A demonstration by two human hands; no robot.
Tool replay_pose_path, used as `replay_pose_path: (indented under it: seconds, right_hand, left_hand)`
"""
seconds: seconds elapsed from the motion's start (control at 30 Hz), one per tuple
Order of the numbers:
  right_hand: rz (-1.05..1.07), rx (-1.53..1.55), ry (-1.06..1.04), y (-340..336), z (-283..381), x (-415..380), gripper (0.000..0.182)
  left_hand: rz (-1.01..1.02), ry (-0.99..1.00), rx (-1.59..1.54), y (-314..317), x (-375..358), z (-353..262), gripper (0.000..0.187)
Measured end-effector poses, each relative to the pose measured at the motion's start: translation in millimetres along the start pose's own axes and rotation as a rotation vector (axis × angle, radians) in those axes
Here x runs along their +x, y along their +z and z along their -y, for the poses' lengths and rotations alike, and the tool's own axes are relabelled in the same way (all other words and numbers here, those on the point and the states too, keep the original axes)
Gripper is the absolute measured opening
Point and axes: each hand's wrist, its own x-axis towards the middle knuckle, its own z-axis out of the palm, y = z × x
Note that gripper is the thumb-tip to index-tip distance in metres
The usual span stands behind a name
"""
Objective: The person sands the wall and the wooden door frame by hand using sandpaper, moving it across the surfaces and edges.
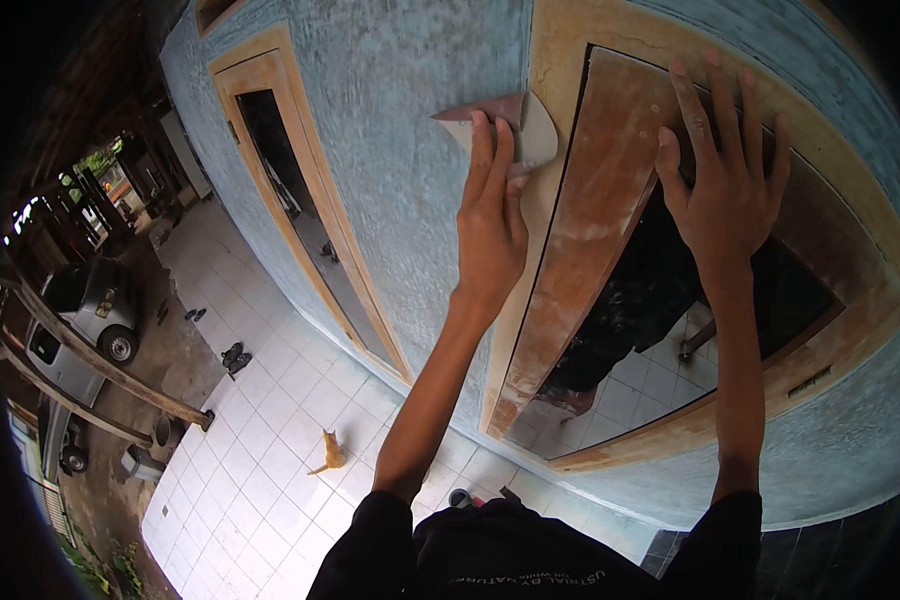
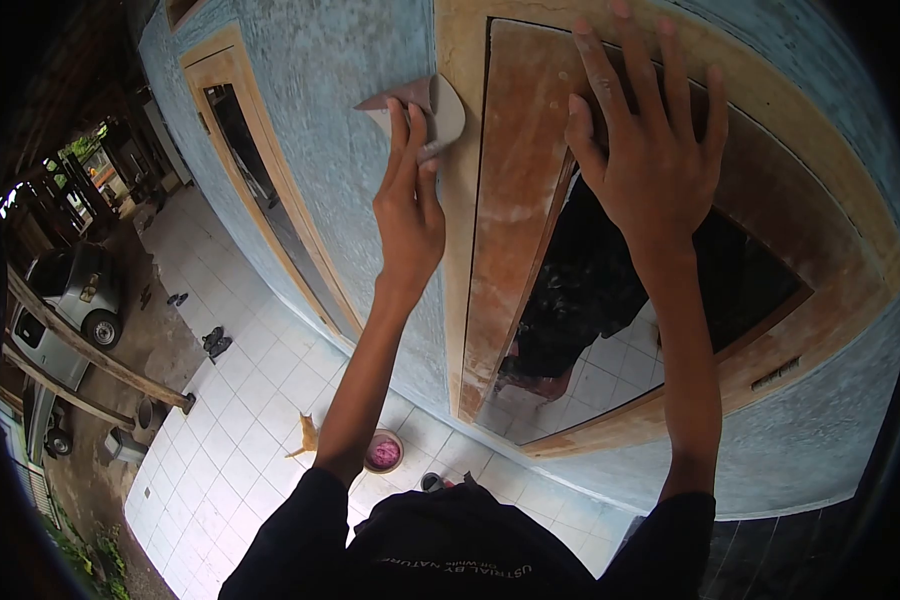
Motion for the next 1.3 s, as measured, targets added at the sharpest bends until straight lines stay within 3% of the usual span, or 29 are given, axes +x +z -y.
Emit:
replay_pose_path:
  seconds: [0.5,0.63,0.8,0.9,1.07,1.17,1.3]
  right_hand:
    - [-0.029,-0.004,-0.002,1.6,0.2,0.6,0.049]
    - [-0.02,-0.016,-0.009,1.2,0.0,0.9,0.048]
    - [-0.031,-0.027,-0.006,2.0,-0.8,0.8,0.048]
    - [-0.025,-0.079,-0.013,2.9,-1.8,0.3,0.047]
    - [0.014,-0.209,-0.063,3.3,-9.1,4.1,0.045]
    - [-0.031,-0.21,-0.083,3.4,-7.6,3.9,0.045]
    - [-0.144,-0.035,-0.063,10.2,-9.3,2.1,0.045]
  left_hand:
    - [-0.013,0.08,0.062,1.5,-19.6,3.6,0.053]
    - [0.062,0.019,0.039,-4.0,-20.0,5.8,0.055]
    - [-0.013,0.021,0.01,-2.6,-9.6,7.8,0.055]
    - [-0.036,0.022,0.074,2.8,-42.5,16.4,0.052]
    - [-0.103,-0.251,0.002,10.3,-94.8,19.2,0.048]
    - [-0.184,-0.208,0.007,18.7,-91.4,22.7,0.048]
    - [-0.161,-0.315,-0.075,29.0,-111.4,6.0,0.05]
